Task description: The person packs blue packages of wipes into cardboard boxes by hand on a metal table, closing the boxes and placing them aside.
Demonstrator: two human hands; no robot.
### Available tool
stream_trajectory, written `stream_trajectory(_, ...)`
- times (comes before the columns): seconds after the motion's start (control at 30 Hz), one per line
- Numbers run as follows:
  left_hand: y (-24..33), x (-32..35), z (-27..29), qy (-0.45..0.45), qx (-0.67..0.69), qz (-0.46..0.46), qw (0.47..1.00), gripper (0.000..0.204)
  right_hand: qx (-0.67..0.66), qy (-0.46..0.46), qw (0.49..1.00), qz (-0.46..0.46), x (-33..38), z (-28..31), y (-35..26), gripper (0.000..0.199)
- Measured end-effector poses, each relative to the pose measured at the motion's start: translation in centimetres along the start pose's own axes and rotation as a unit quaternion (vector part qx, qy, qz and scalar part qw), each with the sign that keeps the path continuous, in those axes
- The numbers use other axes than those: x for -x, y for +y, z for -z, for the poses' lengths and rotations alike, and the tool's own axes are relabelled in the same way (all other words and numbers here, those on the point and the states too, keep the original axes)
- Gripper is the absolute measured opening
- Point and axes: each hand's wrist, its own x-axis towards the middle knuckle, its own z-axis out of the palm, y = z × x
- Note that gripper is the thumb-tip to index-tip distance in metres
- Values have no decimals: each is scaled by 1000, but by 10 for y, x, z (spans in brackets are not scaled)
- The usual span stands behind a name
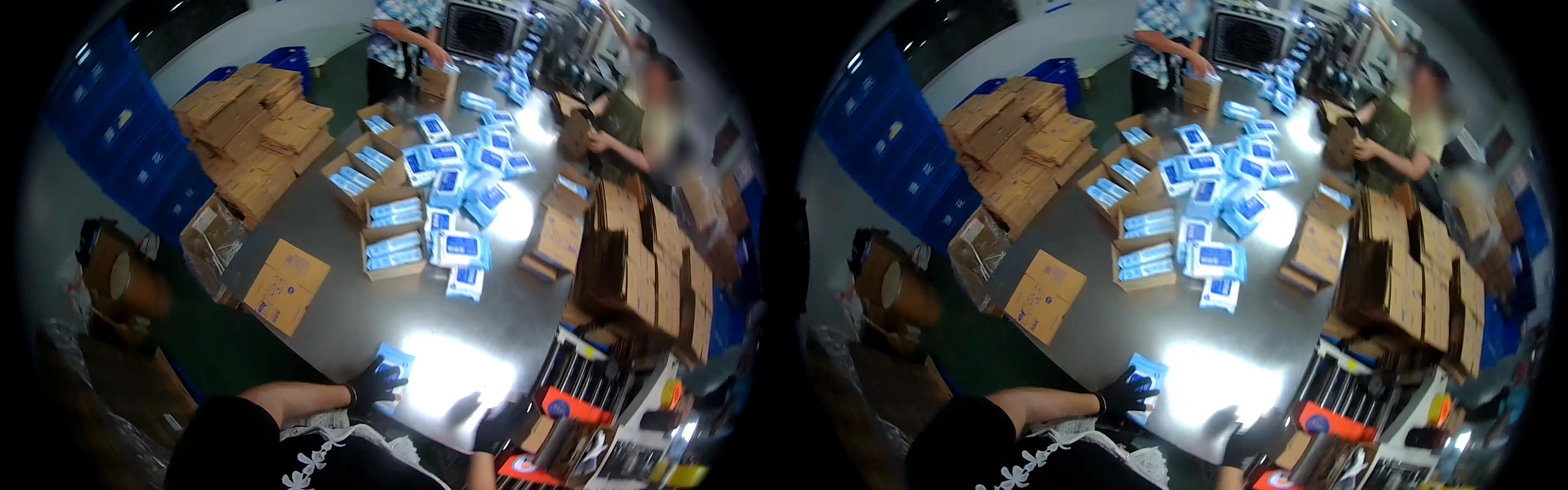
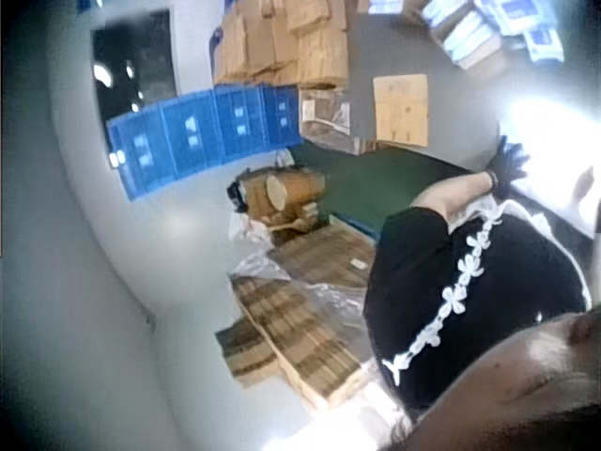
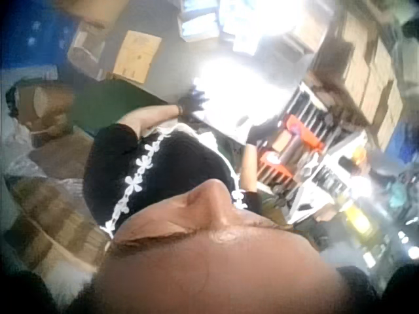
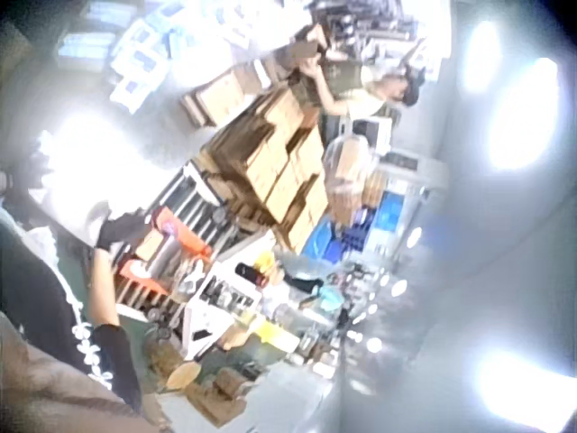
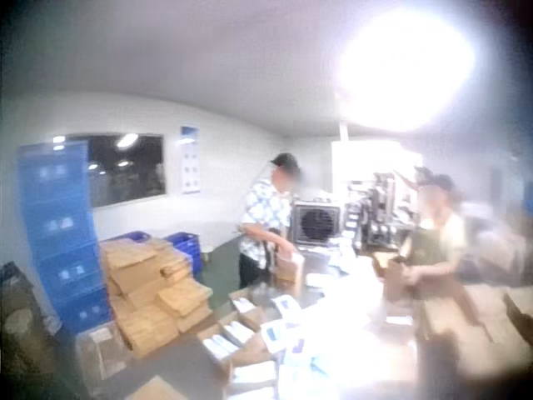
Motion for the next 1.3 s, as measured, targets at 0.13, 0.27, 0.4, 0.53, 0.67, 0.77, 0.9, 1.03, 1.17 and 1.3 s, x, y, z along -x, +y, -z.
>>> stream_trajectory(0.13, -30, 7, -52, 45, 42, 133, 989, 48, -173, -452, 874, -49, -22, -29, -198, 60)
stream_trajectory(0.27, -123, 33, -68, 174, 186, 349, 902, 53, -295, -359, 886, 3, -30, -72, -272, 61)
stream_trajectory(0.4, -202, 47, 9, 116, 110, 283, 946, 49, -249, -102, 937, 222, -143, -79, -358, 62)
stream_trajectory(0.53, -282, 5, 34, 80, 150, 234, 957, 54, -98, -89, 895, 425, -264, -138, -410, 45)
stream_trajectory(0.67, -372, -41, 128, 323, 172, 317, 875, 56, 50, -290, 864, 409, -297, -194, -394, 19)
stream_trajectory(0.77, -435, -75, 168, 381, -74, 272, 881, 55, 70, -284, 850, 438, -271, -194, -387, 16)
stream_trajectory(0.9, -470, -140, 234, 103, -58, 294, 949, 37, 64, -263, 849, 454, -226, -171, -353, 20)
stream_trajectory(1.03, -505, -157, 174, 41, -50, 288, 955, 25, 12, -320, 846, 426, -177, -93, -343, 21)
stream_trajectory(1.17, -413, -179, 166, 163, -13, 171, 972, 19, -57, -359, 897, 251, -125, -42, -247, 21)
stream_trajectory(1.3, -307, -184, 154, 180, -73, 117, 974, 16, -24, -363, 896, 257, -103, 9, -179, 18)
